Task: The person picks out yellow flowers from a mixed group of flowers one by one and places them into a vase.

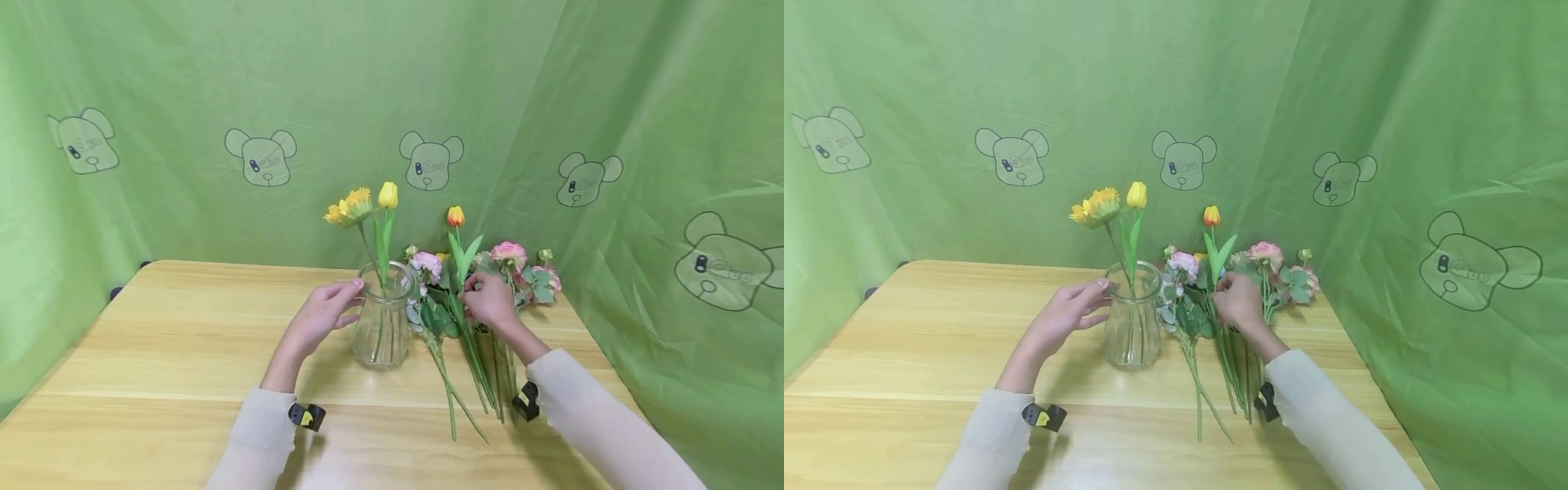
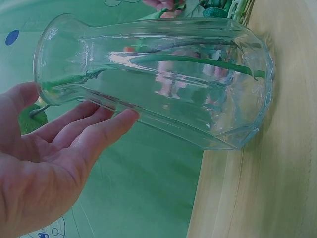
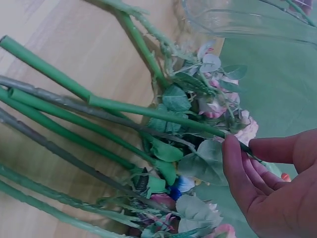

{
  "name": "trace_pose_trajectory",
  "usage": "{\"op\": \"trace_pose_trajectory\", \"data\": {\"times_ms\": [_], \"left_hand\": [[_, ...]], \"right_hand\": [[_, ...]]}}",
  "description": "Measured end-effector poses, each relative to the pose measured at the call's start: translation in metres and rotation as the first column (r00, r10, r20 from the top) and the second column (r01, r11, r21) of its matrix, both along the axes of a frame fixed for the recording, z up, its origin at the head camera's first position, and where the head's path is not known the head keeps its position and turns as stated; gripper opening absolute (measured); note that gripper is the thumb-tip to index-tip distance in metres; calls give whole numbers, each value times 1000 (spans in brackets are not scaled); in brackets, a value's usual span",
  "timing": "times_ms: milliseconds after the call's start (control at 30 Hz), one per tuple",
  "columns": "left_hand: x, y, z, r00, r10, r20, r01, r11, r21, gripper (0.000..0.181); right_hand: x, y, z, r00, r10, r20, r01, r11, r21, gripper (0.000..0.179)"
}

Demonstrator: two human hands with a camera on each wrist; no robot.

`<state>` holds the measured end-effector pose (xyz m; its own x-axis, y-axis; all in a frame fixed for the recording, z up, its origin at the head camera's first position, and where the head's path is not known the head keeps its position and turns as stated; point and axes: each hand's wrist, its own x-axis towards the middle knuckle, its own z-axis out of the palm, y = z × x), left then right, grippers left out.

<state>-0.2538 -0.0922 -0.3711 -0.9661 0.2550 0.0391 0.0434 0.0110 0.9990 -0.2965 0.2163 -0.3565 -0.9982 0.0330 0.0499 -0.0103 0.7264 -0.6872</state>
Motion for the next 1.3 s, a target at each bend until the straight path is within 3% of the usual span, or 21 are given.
{"op": "trace_pose_trajectory", "data": {"times_ms": [400,733,1033,1300], "left_hand": [[0,0,1,1000,-2,-2,2,1000,-5,58],[1,0,2,1000,2,-2,-2,1000,-6,58],[1,1,2,1000,4,-3,-4,1000,-4,57],[3,2,4,1000,4,-28,-4,1000,-14,59]], "right_hand": [[4,-10,20,996,40,-74,-42,999,-22,13],[6,-22,34,996,80,-47,-84,993,-85,17],[7,-30,40,997,75,-20,-78,972,-220,17],[8,-34,50,997,45,-59,-56,976,-212,18]]}}
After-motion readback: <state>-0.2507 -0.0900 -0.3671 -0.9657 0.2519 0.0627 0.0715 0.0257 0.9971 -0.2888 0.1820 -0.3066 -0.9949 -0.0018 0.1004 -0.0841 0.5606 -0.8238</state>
